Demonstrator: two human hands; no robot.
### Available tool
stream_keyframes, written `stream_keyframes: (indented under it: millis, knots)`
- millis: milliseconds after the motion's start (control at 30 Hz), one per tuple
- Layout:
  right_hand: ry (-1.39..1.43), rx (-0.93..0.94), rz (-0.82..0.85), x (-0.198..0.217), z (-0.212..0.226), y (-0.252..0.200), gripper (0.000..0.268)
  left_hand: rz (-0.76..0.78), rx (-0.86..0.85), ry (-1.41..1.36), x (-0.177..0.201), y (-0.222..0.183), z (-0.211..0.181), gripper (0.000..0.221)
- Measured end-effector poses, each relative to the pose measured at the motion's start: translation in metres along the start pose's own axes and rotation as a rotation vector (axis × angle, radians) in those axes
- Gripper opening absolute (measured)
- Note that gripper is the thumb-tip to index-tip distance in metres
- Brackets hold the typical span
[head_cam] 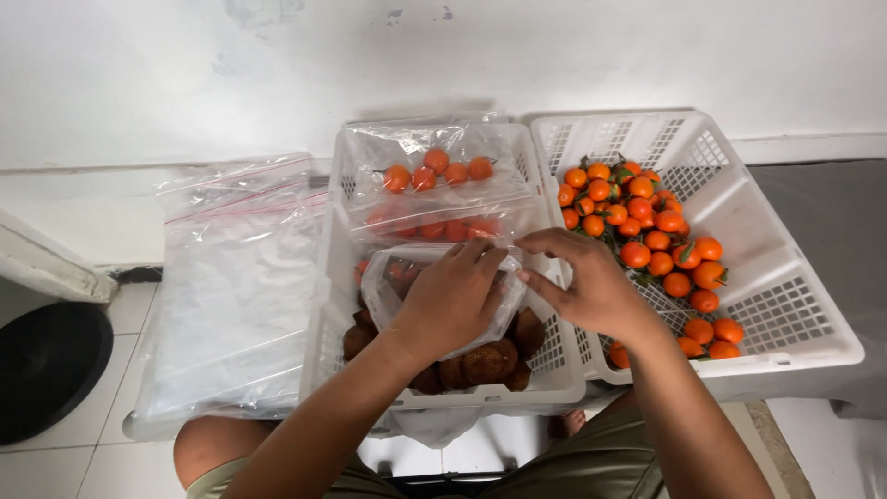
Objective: The person sorts small citrus fruits from a white crate into clear plastic bags, placing some fruits into a bag already containing brown produce and then sealing a large zip-top bag.
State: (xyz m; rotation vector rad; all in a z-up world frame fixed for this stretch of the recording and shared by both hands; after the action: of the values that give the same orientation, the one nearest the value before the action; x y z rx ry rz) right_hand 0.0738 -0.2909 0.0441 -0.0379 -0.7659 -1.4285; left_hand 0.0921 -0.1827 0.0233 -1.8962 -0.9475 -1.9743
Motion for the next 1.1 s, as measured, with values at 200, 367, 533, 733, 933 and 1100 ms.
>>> stream_keyframes:
  millis: [200, 367, 533, 733, 933, 1100]
  knots:
    - [-0.031, -0.112, -0.193, 0.076, -0.064, -0.019, 0.028, -0.112, -0.061, -0.124, -0.039, 0.080, -0.048, 0.038]
    - [-0.143, -0.328, -0.266, 0.115, -0.141, -0.031, 0.029, 0.068, -0.094, -0.104, -0.109, 0.161, -0.082, 0.039]
    - [-0.218, -0.540, -0.189, 0.135, -0.269, -0.054, 0.041, 0.267, -0.145, -0.243, -0.216, 0.208, -0.116, 0.034]
    - [-0.310, -0.873, -0.020, 0.111, -0.321, -0.097, 0.082, 0.451, -0.064, -0.169, -0.237, 0.195, -0.101, 0.043]
    - [-0.289, -0.976, -0.016, 0.110, -0.318, -0.097, 0.092, 0.633, -0.020, -0.097, -0.245, 0.184, -0.094, 0.051]
    - [-0.305, -0.993, -0.064, 0.117, -0.315, -0.099, 0.052, 0.731, 0.009, -0.041, -0.260, 0.173, -0.094, 0.064]
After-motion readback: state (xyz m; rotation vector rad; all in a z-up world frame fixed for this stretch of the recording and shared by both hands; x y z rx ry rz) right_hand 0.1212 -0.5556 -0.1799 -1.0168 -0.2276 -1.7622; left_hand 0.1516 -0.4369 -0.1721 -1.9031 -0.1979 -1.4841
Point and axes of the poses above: each hand's wrist, its own y-axis towards the middle knuckle, its own x-axis out of the back of the hand, z = x × y, the point moved 10 cm from there along y, towards the middle knuckle, and after that the axes turned 13 degrees about y, right-handed, at the moved point
